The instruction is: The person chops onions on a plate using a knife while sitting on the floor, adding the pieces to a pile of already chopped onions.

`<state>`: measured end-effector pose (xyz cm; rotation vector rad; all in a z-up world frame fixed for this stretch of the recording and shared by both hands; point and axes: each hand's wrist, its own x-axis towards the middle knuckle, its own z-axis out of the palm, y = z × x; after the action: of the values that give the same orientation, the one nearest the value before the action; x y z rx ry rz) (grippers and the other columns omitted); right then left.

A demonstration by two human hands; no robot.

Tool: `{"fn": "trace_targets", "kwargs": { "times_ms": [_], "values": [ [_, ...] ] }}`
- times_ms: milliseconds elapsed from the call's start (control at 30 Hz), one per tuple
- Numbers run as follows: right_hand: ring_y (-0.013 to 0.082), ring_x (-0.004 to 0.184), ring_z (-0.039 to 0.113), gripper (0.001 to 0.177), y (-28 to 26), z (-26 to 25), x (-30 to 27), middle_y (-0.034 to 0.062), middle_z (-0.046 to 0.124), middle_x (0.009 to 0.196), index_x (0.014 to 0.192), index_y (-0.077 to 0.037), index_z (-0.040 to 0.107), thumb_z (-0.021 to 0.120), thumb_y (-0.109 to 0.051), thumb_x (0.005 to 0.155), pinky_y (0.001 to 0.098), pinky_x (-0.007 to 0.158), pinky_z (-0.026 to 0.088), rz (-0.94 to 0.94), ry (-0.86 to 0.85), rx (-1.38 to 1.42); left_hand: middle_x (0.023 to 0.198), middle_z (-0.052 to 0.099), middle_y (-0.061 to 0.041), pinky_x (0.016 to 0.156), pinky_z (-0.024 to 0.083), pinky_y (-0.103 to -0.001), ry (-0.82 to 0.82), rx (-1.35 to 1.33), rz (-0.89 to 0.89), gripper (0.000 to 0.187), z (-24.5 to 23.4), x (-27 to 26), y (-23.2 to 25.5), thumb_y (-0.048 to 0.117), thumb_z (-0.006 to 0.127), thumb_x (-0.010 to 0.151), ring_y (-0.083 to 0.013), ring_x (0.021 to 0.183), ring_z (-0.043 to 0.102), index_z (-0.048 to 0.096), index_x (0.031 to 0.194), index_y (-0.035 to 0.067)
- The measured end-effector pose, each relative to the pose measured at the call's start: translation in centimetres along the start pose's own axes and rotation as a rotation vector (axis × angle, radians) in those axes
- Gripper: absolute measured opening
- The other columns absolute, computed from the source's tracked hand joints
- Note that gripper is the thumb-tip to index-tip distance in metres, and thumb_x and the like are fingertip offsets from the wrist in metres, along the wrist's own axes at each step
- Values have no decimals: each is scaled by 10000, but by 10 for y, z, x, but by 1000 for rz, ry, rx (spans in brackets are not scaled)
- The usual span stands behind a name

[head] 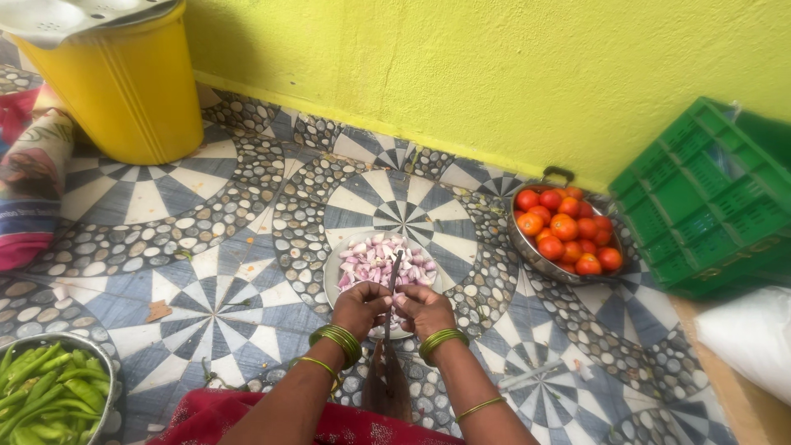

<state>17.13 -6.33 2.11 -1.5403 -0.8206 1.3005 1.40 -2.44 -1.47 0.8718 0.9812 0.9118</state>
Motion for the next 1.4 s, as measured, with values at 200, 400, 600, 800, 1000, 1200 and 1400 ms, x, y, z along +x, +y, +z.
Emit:
{"fn": "trace_targets", "kwargs": {
  "times_ms": [200, 400, 600, 800, 1000, 1200, 1400],
  "values": [
    [151, 773, 699, 241, 2, 9, -13, 70, 773, 931, 1139, -54, 757, 710, -73, 904, 268, 563, 513, 162, 89, -31, 858, 708, -52, 634, 549, -263, 35, -32, -91, 119, 1, -10, -3, 21, 736, 873, -145, 713, 630, 707, 989, 23],
    [130, 800, 725, 261, -17, 3, -9, 64, 786, 974, 1163, -45, 758, 707, -86, 910, 227, 582, 570, -30, 79, -22, 884, 721, -18, 691, 578, -246, -50, -165, -5, 179, 6, -23, 25, 46, 767, 845, -102, 752, 673, 705, 1013, 37],
    [135, 763, 709, 259, -6, 15, -16, 87, 788, 965, 1162, -37, 752, 704, -85, 912, 243, 550, 520, 49, 85, -44, 852, 713, -39, 650, 540, -272, 52, 149, 12, 155, 9, -31, 18, 66, 804, 837, -118, 702, 620, 714, 955, 24],
    [140, 740, 729, 262, -12, 17, -30, 80, 818, 948, 1130, -57, 766, 712, -86, 875, 255, 559, 550, 191, 146, -61, 872, 722, -24, 668, 568, -255, 30, 116, 13, 183, 5, -30, 9, 48, 818, 807, -103, 738, 657, 712, 956, 31],
    [128, 732, 707, 249, -27, 14, -17, 88, 791, 960, 1121, -18, 767, 726, -97, 888, 238, 562, 556, -103, 123, -68, 900, 714, -35, 707, 602, -265, -85, -134, 70, 202, 4, -21, 23, 3, 771, 809, -125, 782, 697, 711, 998, 45],
    [119, 694, 680, 205, -18, 16, -11, 81, 771, 918, 1102, -30, 754, 696, -74, 912, 235, 531, 491, 27, 48, 102, 863, 708, -43, 665, 572, -274, 20, 90, 62, 160, 11, -28, 23, 43, 781, 843, -125, 741, 666, 688, 973, 47],
    [129, 697, 669, 192, -5, 19, -23, 80, 770, 919, 1093, -37, 765, 724, -120, 924, 247, 539, 506, 265, 119, -36, 884, 715, -42, 642, 555, -285, 87, 245, -18, 200, 13, -39, 23, 67, 805, 832, -129, 724, 644, 655, 964, 72]
  ]
}}
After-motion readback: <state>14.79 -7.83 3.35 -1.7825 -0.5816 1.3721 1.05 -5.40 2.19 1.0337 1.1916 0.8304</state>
